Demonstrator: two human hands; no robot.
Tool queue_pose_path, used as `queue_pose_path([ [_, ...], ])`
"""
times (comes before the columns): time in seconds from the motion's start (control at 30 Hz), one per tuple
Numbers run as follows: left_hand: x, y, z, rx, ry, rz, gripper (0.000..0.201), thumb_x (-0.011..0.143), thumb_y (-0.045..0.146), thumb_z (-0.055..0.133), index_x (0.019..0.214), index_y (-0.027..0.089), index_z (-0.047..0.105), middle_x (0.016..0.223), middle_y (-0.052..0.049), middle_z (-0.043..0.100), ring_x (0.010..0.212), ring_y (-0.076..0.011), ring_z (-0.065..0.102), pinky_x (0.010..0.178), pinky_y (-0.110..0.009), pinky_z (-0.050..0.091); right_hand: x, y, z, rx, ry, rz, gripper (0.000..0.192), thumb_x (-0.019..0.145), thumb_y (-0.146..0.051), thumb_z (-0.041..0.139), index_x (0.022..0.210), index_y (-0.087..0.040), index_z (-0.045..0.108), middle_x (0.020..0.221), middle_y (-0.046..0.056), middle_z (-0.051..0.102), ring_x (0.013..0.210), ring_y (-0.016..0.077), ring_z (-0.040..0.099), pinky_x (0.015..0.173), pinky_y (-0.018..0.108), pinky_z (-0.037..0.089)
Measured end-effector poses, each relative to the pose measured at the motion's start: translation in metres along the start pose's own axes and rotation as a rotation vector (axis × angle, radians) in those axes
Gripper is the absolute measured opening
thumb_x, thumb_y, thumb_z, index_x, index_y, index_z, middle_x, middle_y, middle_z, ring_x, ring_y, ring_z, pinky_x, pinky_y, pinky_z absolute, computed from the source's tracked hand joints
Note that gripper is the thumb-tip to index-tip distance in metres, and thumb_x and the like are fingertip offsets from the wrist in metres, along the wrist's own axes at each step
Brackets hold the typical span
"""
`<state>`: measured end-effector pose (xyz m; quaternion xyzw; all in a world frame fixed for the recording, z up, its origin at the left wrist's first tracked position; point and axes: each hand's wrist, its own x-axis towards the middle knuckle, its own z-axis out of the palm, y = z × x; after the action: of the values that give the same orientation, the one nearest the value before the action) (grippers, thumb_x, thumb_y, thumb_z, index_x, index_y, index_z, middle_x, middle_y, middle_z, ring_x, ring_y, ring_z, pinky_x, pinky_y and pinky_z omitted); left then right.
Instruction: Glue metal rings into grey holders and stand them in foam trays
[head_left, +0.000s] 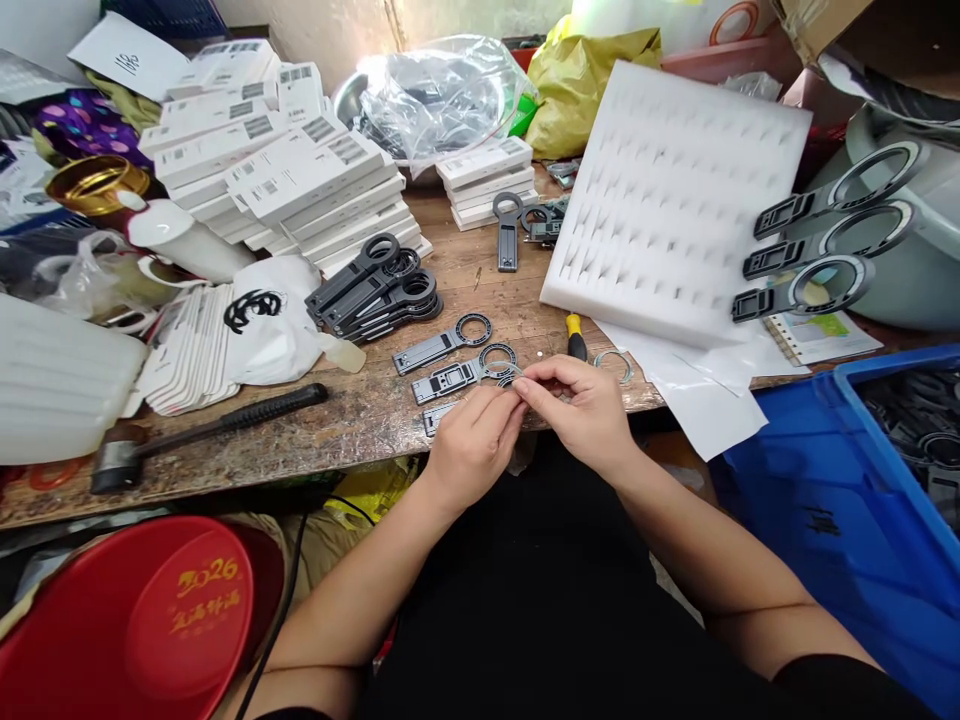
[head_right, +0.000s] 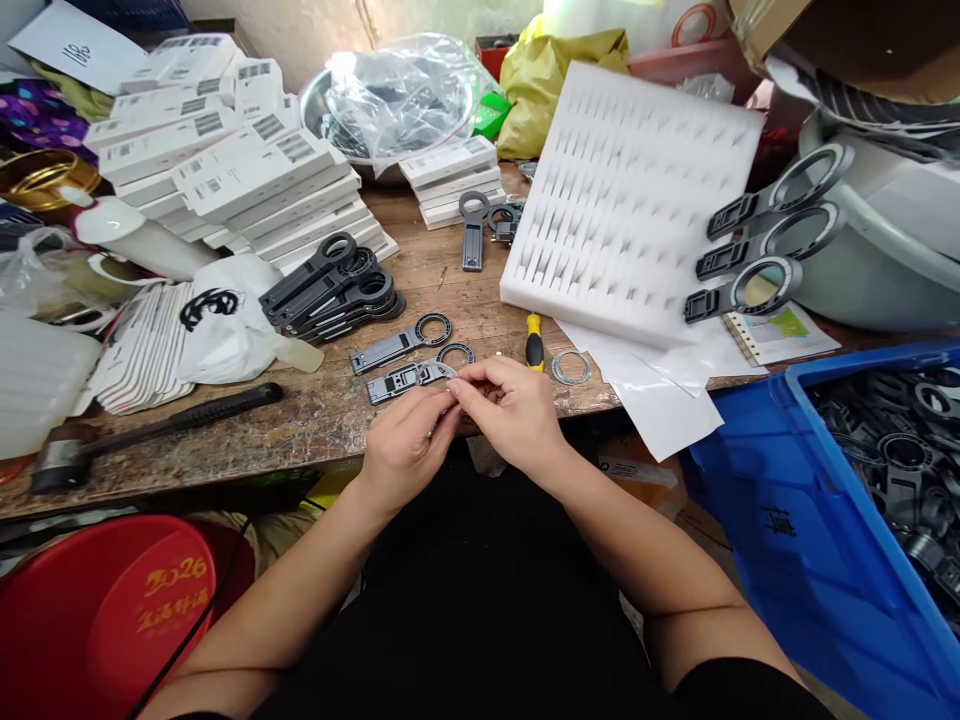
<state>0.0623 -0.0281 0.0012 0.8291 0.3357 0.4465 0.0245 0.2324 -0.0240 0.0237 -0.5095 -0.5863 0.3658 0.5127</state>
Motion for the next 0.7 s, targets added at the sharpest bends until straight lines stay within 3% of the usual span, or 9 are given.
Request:
queue_pose_path([
  [0.13, -0.022, -0.016, -0.002, -0.031, -0.092, 0.038, 0.035, 0.1, 0.01, 0.067, 0.136, 0.013, 0.062, 0.115, -0.015, 0.077, 0.106, -0.0234, 0.075, 0.096, -0.037, 0.064, 0.01, 0.023, -0.01, -0.108, 0.02, 0.011, 0.015, 0.089, -0.033, 0.076, 0.093, -0.02, 0.084, 0.088, 0.005, 0.083, 0.076, 0.0184, 0.075, 0.073, 0.031, 0.059],
  [0.23, -0.035, -0.035, -0.008, -0.011, -0.159, 0.015, 0.033, 0.1, 0.011, 0.067, 0.132, 0.014, 0.064, 0.119, -0.017, 0.076, 0.112, -0.0277, 0.074, 0.099, -0.044, 0.064, 0.016, 0.038, -0.018, -0.263, -0.083, 0.018, 0.013, 0.089, -0.027, 0.076, 0.097, -0.022, 0.086, 0.097, 0.005, 0.085, 0.088, 0.0221, 0.078, 0.084, 0.035, 0.06],
  [0.37, -0.043, -0.051, -0.008, -0.026, -0.229, -0.005, 0.032, 0.101, 0.012, 0.066, 0.132, 0.015, 0.063, 0.126, -0.018, 0.075, 0.12, -0.0301, 0.072, 0.103, -0.049, 0.063, 0.018, 0.045, -0.017, -0.359, -0.202, 0.018, 0.017, 0.094, -0.024, 0.072, 0.102, -0.022, 0.087, 0.099, 0.006, 0.085, 0.09, 0.0222, 0.079, 0.085, 0.034, 0.059],
  [0.53, -0.047, -0.054, -0.002, -0.044, -0.253, -0.028, 0.036, 0.103, 0.013, 0.061, 0.139, 0.018, 0.062, 0.131, -0.017, 0.074, 0.126, -0.0292, 0.07, 0.107, -0.05, 0.061, 0.019, 0.045, -0.011, -0.494, -0.251, -0.058, 0.018, 0.099, -0.025, 0.069, 0.104, -0.022, 0.086, 0.1, 0.006, 0.084, 0.092, 0.0221, 0.077, 0.089, 0.035, 0.059],
  [0.7, -0.047, -0.054, -0.002, -0.069, -0.289, -0.075, 0.039, 0.105, 0.013, 0.058, 0.143, 0.021, 0.061, 0.131, -0.015, 0.073, 0.126, -0.0282, 0.068, 0.108, -0.05, 0.06, 0.016, 0.047, -0.007, -0.695, -0.236, -0.102, 0.024, 0.103, -0.027, 0.062, 0.109, -0.021, 0.084, 0.098, 0.008, 0.081, 0.088, 0.0216, 0.075, 0.083, 0.034, 0.058],
])
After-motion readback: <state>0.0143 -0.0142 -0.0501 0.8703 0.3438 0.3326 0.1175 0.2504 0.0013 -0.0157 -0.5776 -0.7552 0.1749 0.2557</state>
